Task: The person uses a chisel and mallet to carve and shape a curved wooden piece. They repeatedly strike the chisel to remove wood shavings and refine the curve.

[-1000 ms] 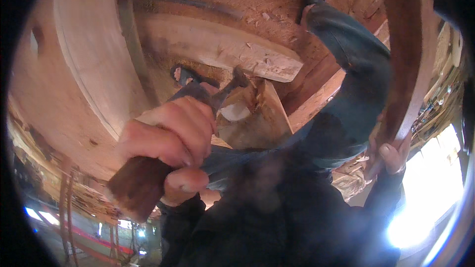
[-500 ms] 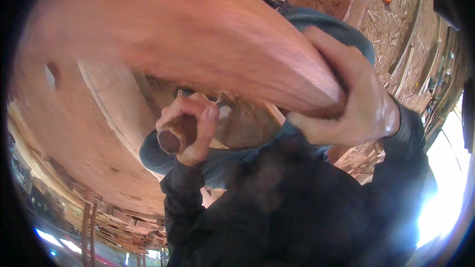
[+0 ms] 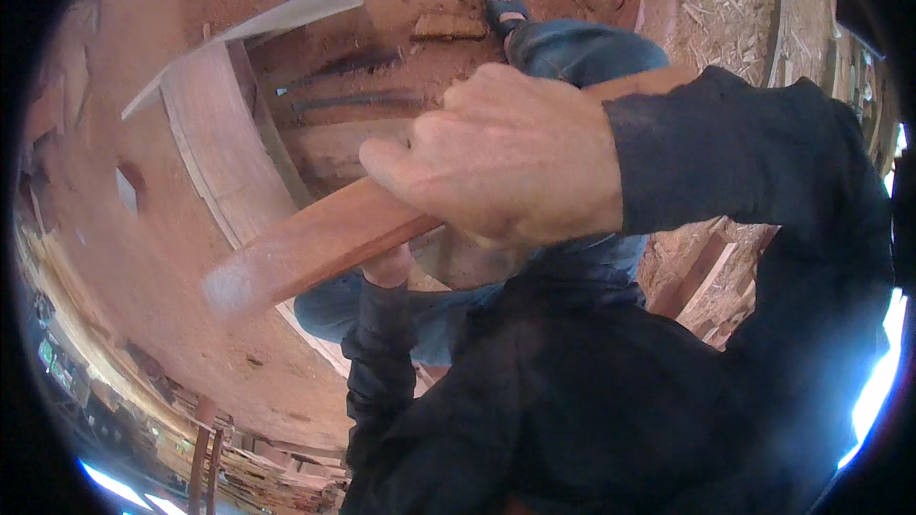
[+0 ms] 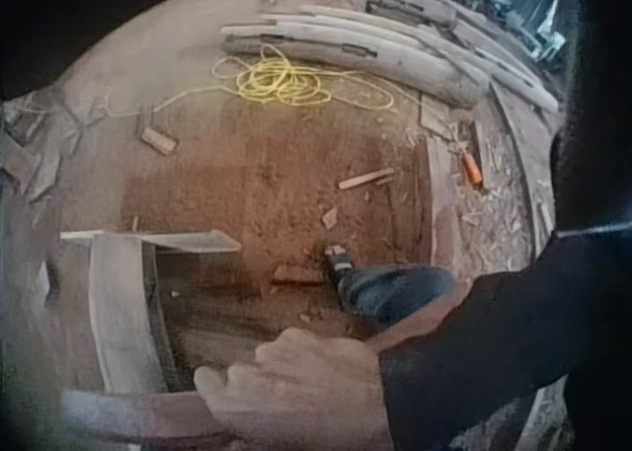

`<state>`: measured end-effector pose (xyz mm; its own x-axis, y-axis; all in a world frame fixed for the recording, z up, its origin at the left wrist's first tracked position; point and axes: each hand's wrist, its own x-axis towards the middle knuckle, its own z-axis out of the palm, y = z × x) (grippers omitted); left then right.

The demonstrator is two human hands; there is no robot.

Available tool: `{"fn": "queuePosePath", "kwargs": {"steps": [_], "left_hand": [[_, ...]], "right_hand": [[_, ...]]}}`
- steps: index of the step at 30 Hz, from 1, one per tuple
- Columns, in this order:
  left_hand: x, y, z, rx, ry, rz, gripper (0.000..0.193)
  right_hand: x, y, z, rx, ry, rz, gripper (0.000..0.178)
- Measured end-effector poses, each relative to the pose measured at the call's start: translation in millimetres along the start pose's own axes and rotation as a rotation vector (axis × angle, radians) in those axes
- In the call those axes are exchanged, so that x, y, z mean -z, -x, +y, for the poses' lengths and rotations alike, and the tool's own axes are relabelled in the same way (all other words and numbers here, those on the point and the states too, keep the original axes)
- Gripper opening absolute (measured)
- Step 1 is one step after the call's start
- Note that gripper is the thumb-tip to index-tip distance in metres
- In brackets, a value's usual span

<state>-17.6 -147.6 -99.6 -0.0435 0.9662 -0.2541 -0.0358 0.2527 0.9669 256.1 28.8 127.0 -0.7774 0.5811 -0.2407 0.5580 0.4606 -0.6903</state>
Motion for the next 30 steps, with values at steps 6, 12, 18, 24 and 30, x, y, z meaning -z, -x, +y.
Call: {"fn": "queuePosePath", "kwargs": {"steps": [6,12,18,24,30], "left_hand": [[4,-1,0,-0.091,-0.063,-0.034,0.029],[10,-23,-13,-0.238,-0.242,-0.036,0.030],[-19,-20,16,-0.020,0.363,-0.012,0.038],[13,-5,-30,0.060,0.137,-0.036,0.040],[-8,-11,-21,-0.055,0.204,0.006,0.046]], "right_hand": [[18,-2,-33,0.110,-0.131,0.411,0.044],[-18,8,-1,-0.095,0.055,0.115,0.045],[24,-8,-17,0.122,-0.178,0.571,0.036],[-19,5,-3,-0.103,0.056,0.048,0.049],[16,5,-17,-0.020,-0.098,0.263,0.042]]}}
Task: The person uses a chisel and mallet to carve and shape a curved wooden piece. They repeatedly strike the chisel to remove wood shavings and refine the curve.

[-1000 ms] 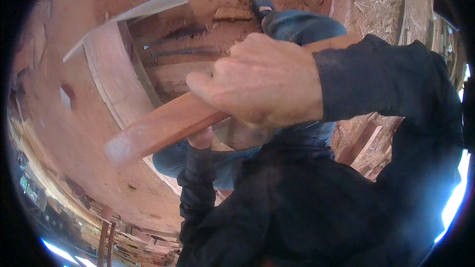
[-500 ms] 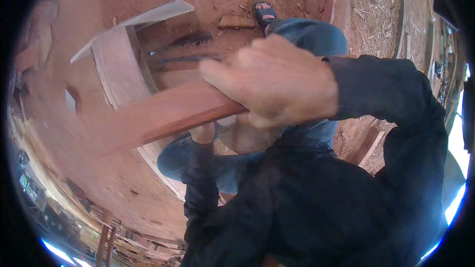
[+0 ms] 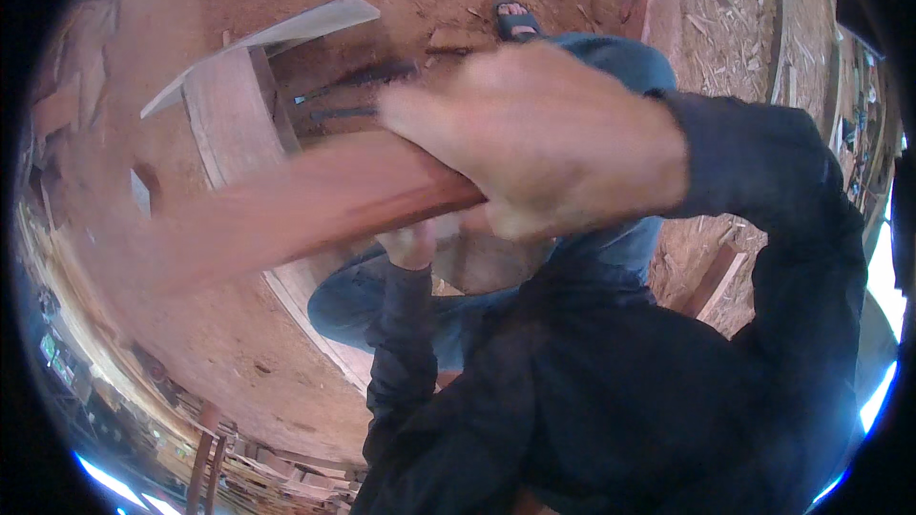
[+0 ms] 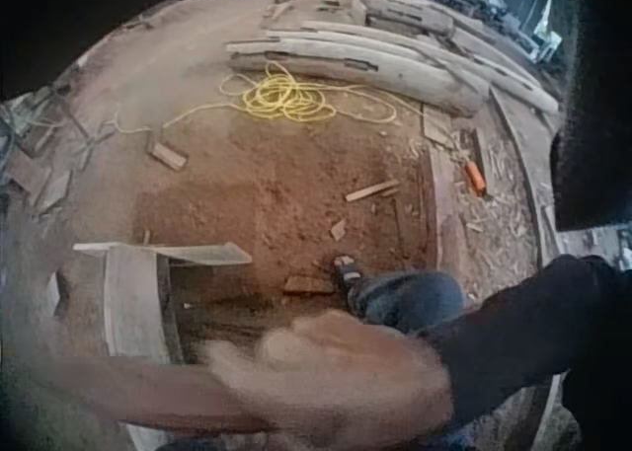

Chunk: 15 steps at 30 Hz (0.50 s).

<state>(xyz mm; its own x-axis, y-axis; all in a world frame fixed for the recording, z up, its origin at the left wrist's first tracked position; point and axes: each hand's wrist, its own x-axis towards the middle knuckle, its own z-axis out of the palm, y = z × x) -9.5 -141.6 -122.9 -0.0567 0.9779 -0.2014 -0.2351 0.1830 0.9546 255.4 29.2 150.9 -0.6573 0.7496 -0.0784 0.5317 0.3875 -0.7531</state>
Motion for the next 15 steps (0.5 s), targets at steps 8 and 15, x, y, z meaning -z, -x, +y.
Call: {"fn": "queuePosePath", "kwargs": {"steps": [8,15], "left_hand": [[41,-6,-52,0.284,0.318,-0.119,0.051],[41,-4,-45,0.169,0.159,-0.147,0.055]], "right_hand": [[-46,20,17,0.061,0.190,-0.020,0.051],[4,-22,-17,0.205,-0.102,0.333,0.041]]}}
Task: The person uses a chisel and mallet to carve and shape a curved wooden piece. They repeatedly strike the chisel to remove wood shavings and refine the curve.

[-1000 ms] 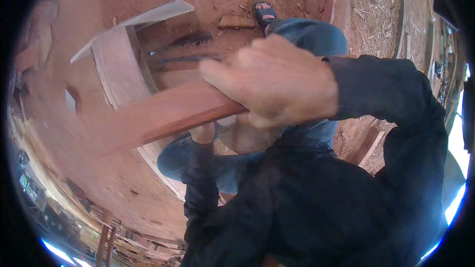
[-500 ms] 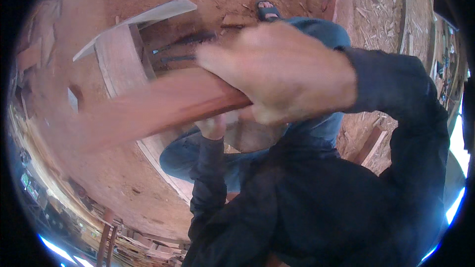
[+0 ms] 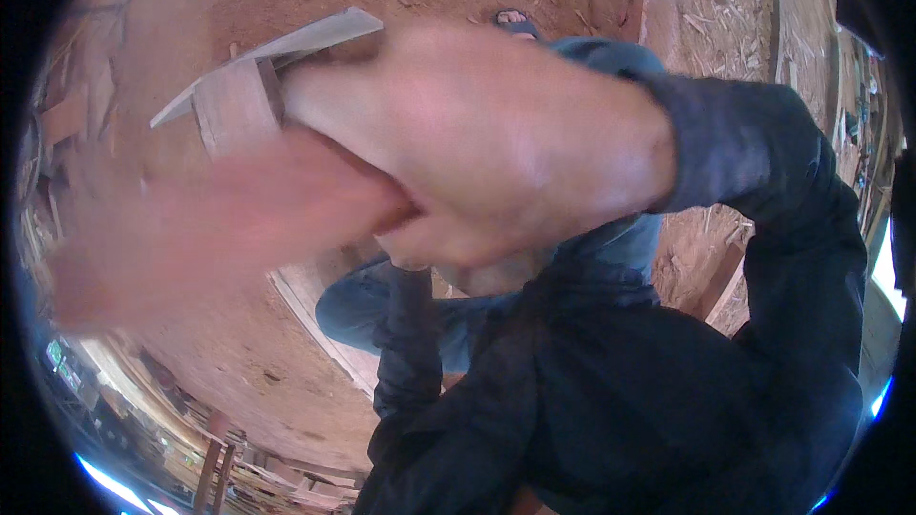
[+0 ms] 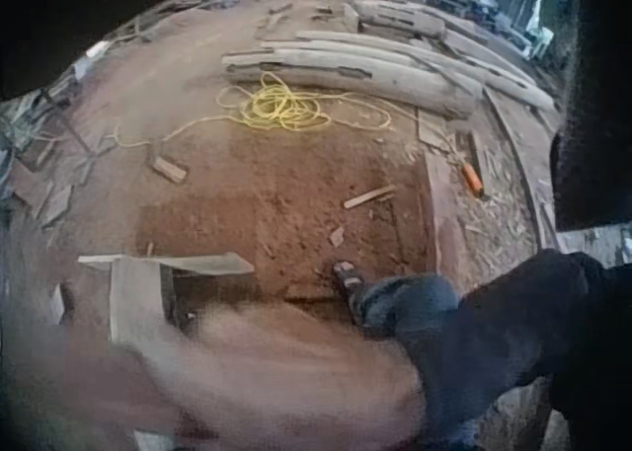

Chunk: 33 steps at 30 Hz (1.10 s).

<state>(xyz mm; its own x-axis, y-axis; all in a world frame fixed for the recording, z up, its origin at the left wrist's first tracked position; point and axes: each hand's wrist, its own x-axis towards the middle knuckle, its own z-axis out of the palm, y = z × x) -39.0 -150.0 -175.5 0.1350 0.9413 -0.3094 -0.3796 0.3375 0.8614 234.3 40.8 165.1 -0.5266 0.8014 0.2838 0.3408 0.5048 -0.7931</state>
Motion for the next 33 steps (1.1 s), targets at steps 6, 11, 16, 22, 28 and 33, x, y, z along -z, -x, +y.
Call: {"fn": "queuePosePath", "kwargs": {"steps": [6,11,16,22,28,33], "left_hand": [[18,25,5,-0.184,-0.366,0.000,0.059],[39,10,-21,-0.035,0.102,0.073,0.071],[-36,-104,42,0.633,0.310,0.126,0.063],[-84,-110,139,0.224,0.108,0.025,0.032],[-116,-24,137,-0.100,0.011,-0.055,0.020],[-119,-14,125,-0.136,-0.061,0.022,0.014]], "right_hand": [[-21,45,21,-0.076,0.156,-0.145,0.036],[-25,68,22,-0.291,0.220,-0.539,0.046],[-23,89,29,-0.478,0.096,-0.354,0.046],[6,103,14,-0.487,-0.034,-0.103,0.052],[16,95,5,-0.430,-0.134,0.017,0.060],[10,76,-3,-0.307,-0.143,0.027,0.064]]}}
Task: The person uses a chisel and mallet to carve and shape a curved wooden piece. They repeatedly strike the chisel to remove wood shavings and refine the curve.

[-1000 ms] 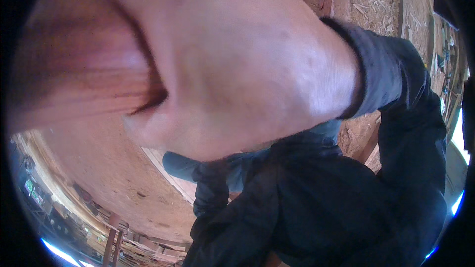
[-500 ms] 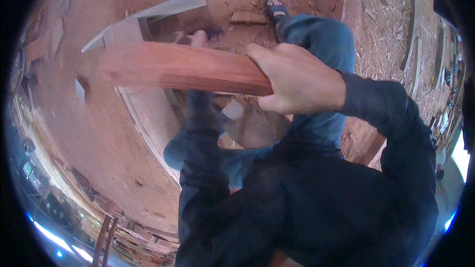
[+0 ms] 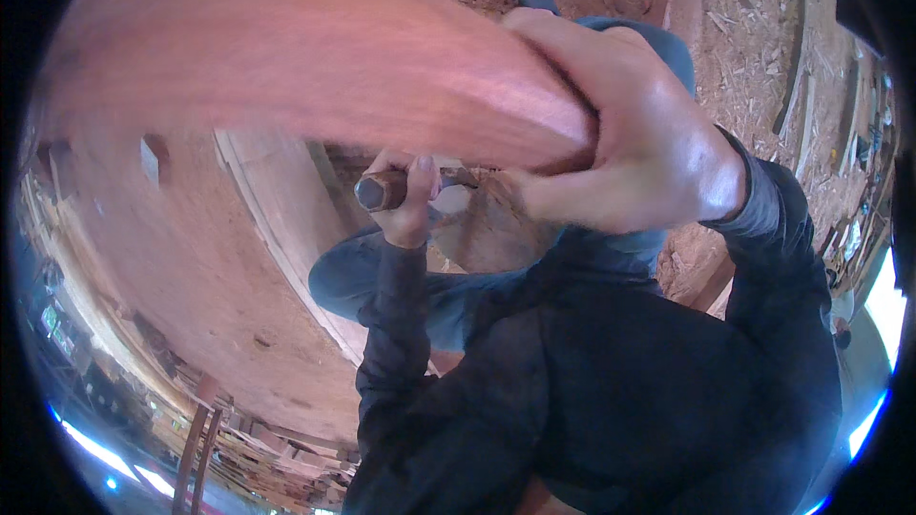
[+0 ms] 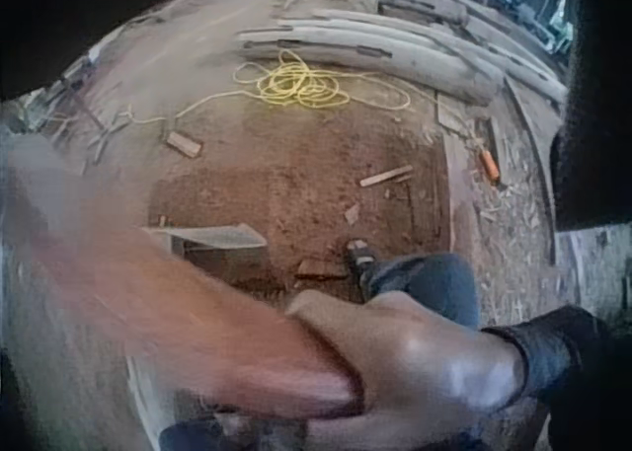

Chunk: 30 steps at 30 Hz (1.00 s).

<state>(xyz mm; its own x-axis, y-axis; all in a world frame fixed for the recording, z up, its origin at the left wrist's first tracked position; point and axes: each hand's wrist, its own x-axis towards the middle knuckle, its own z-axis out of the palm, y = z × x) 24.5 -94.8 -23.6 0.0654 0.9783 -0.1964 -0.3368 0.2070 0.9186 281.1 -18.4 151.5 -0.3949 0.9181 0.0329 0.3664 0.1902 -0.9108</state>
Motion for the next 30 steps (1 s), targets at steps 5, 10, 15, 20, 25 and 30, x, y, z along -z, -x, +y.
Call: {"fn": "queuePosePath", "kwargs": {"steps": [5,10,15,20,25,30], "left_hand": [[91,20,-99,0.029,0.031,0.331,0.033],[81,31,-128,-0.422,-0.501,0.132,0.050],[64,13,-95,-0.293,-0.388,-0.010,0.047],[70,15,-91,-0.233,-0.366,-0.032,0.037],[82,14,-93,-0.182,-0.345,-0.056,0.029],[81,20,-91,-0.165,-0.338,-0.051,0.020]], "right_hand": [[-18,-18,-25,-0.002,0.055,-0.017,0.058],[-41,-3,11,-0.118,0.541,-0.463,0.056],[-17,-43,-16,0.120,0.203,-0.065,0.052],[-33,-30,3,0.215,0.249,0.097,0.040],[-32,0,12,0.098,0.442,-0.430,0.039],[-19,-49,-17,0.249,0.078,0.111,0.045]]}}
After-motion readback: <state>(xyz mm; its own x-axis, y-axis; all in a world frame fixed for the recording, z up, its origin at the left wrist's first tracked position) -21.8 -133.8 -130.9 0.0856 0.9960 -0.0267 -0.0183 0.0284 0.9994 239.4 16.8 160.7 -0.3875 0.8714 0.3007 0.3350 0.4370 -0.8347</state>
